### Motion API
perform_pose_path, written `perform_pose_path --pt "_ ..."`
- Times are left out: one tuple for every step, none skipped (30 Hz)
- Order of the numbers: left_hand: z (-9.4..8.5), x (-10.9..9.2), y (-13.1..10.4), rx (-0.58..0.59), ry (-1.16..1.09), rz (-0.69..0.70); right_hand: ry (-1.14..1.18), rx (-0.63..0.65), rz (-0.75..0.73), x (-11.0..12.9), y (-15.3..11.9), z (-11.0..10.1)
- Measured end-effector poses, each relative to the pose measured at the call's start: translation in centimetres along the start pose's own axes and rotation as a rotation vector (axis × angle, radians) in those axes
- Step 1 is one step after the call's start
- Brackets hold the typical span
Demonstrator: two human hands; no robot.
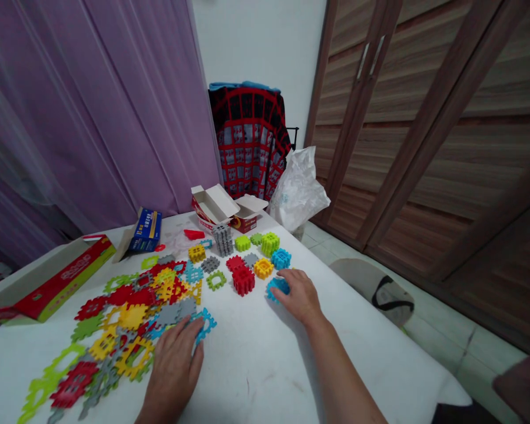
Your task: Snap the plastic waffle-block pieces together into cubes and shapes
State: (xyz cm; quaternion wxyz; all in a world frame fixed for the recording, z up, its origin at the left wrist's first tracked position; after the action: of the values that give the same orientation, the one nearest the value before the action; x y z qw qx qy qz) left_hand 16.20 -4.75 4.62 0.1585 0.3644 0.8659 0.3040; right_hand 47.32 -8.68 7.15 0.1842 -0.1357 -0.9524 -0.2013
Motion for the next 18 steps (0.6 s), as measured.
perform_pose_path --pt "-0.3 0.0 -0.4 -0.014 -0.001 0.008 -0.041 0.029 0.003 0.3 -0.1 0.0" --pt "-0.5 0.0 -0.6 -0.028 0.001 0.008 -0.076 0.053 0.014 0.5 -0.2 0.1" --pt "-0.7 0.0 -0.7 -0.040 0.004 0.002 -0.108 0.074 0.030 0.6 -0.2 0.2" --pt "-0.8 0.0 -0.8 -0.050 0.009 -0.005 -0.134 0.094 0.047 0.7 -0.3 0.4" --pt "-0.9 -0.1 -0.7 -0.059 0.013 -0.012 -0.155 0.113 0.060 0.8 -0.4 0.5" --pt "-1.0 -0.1 -0.6 -0.066 0.015 -0.015 -0.172 0.131 0.071 0.9 -0.4 0.7" --pt "-1.0 -0.2 -0.5 -0.073 0.015 -0.013 -0.184 0.147 0.077 1.0 -0.5 0.9" --pt "-1.1 -0.3 -0.5 -0.079 0.014 -0.010 -0.194 0.160 0.081 1.1 -0.5 1.0" --pt "-1.1 -0.3 -0.4 -0.086 0.012 -0.007 -0.202 0.169 0.085 1.2 -0.5 1.1" --pt "-1.2 -0.4 -0.4 -0.092 0.010 -0.004 -0.207 0.175 0.085 1.4 -0.5 1.2" --pt "-1.2 -0.4 -0.4 -0.097 0.007 -0.003 -0.210 0.178 0.084 1.6 -0.5 1.3" --pt "-1.3 -0.4 -0.4 -0.102 0.003 -0.005 -0.212 0.181 0.082 1.7 -0.6 1.3" --pt "-1.3 -0.3 -0.4 -0.102 0.000 -0.013 -0.212 0.182 0.079 1.9 -0.6 1.3" --pt "-1.2 -0.3 -0.5 -0.098 -0.004 -0.022 -0.211 0.182 0.077 2.1 -0.6 1.3" --pt "-1.2 -0.2 -0.6 -0.093 -0.007 -0.028 -0.209 0.181 0.076 2.2 -0.6 1.2" --pt "-1.1 -0.2 -0.6 -0.089 -0.010 -0.034 -0.208 0.178 0.077 2.4 -0.7 1.2" --pt "-1.1 -0.1 -0.7 -0.085 -0.012 -0.039 -0.209 0.175 0.084 2.5 -0.7 1.1" --pt "-1.0 -0.1 -0.7 -0.082 -0.015 -0.043 -0.212 0.177 0.093 2.6 -0.7 1.1"
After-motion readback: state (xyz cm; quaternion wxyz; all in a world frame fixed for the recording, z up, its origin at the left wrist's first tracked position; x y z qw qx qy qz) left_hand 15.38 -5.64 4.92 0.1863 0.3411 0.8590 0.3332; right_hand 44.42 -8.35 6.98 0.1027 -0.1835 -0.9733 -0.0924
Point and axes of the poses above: each hand's wrist, its own y-axis towards the middle knuckle, its own z-axis out of the palm, x = y × z, the point moved 5 cm from there along y, towards the middle knuckle, and after that the axes turned 3 degrees about -z, right-handed, at the moved point
